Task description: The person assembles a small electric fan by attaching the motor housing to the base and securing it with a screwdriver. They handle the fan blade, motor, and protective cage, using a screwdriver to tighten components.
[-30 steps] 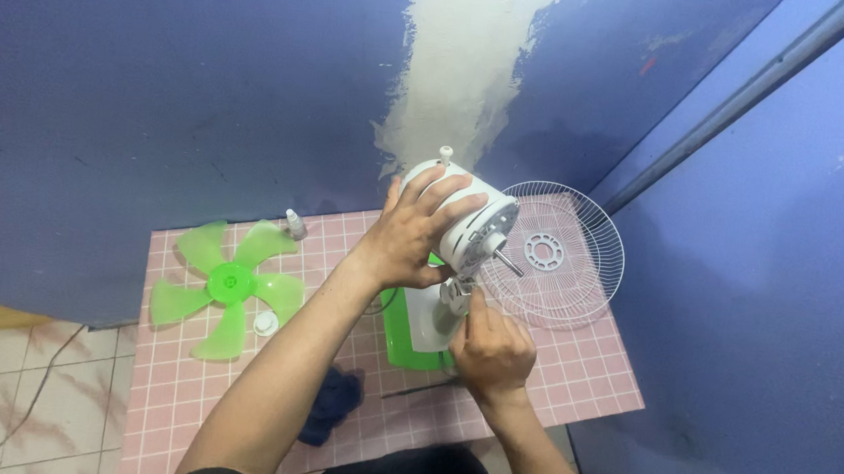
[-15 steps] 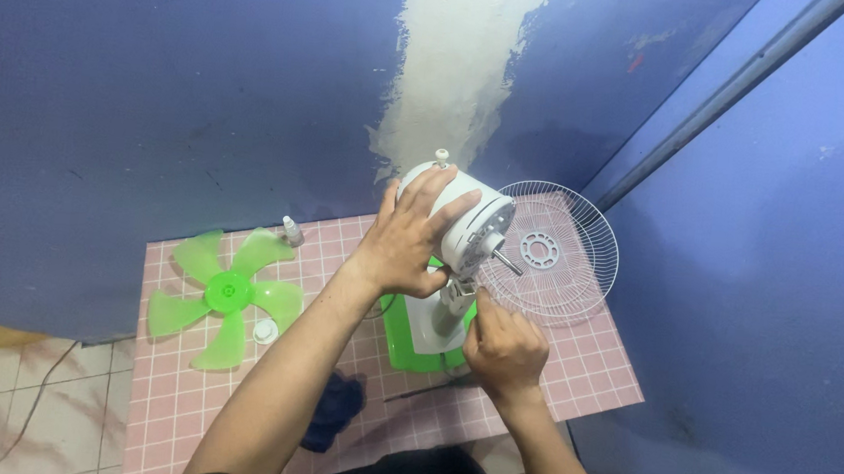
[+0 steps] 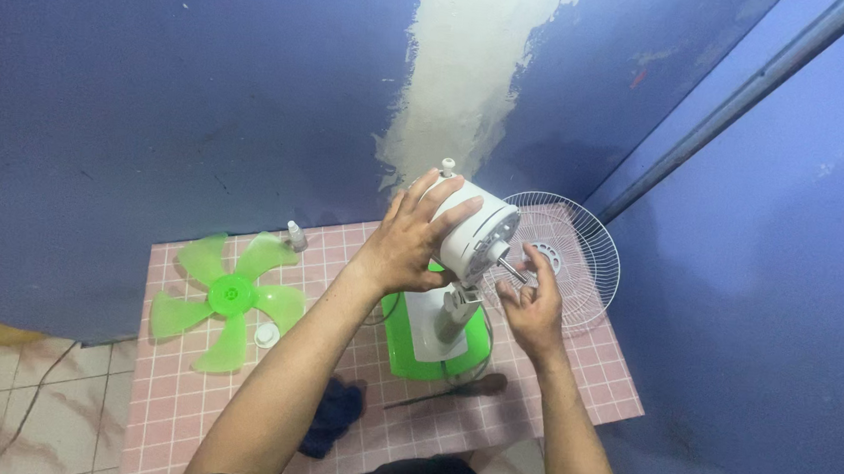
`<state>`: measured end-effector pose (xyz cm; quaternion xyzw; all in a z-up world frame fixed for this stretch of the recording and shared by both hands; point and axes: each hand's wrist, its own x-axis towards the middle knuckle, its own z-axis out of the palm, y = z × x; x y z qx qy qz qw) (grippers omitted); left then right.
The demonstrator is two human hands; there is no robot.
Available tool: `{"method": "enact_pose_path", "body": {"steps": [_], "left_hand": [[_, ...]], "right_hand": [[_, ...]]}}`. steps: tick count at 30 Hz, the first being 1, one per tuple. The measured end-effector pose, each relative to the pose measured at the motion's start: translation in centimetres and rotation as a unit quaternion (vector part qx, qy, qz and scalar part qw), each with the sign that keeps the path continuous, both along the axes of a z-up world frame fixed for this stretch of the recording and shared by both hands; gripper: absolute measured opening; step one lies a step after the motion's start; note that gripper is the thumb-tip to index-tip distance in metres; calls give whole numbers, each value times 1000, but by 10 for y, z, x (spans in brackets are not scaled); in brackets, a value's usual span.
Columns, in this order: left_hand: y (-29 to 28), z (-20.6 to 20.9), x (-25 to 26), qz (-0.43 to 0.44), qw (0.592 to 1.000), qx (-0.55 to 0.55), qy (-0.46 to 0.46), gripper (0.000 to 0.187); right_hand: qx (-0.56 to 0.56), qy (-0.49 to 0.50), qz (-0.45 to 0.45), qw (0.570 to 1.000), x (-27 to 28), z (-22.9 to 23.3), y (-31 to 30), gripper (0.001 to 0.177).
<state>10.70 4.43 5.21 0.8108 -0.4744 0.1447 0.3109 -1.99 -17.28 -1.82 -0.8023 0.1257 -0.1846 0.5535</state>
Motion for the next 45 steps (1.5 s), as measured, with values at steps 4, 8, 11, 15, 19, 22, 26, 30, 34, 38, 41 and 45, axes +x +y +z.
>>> {"method": "enact_pose_path", "body": {"steps": [4,8,11,15,19,22,26,30,34,38,41,45], "left_hand": [[-2,-3,1,10,1000,-2,8,124],[0,-6,-5,27,1000,-10,4,129],[3,-10,-9,26,999,-33,-18,126],[3,-13,-10,36,997,-56,-29,126],[2,-17,-10,46,996,-61,-40,123],[0,-14,-7,48,996,-56,-44,123],[-1,-12,-10,68,996,-35,-37,122],[-4,-7,-15,66,998,3,-12,126],[-6,3,-14,69,996,44,23,126],[-3,4,-19,53,998,1,18,123],[-3,1,-19,49,998,-25,-3,122],[-5,-5,-16,43,998,-47,-23,123]], "right_hand": [[80,-64,114,988,22,-1,-5,69],[90,-4,108,990,26,4,-4,68],[37,4,107,994,26,11,-5,71],[38,-13,143,989,27,22,-4,81],[8,9,159,987,29,29,-5,91],[20,49,144,988,32,29,-7,94],[90,44,152,983,30,15,-8,97],[42,-13,179,983,25,2,-21,78],[-21,9,90,996,1,-8,-16,42],[-59,36,39,997,-21,-6,2,18],[-79,-8,34,996,-33,3,16,12],[-57,-1,18,998,-36,11,38,13]]}}
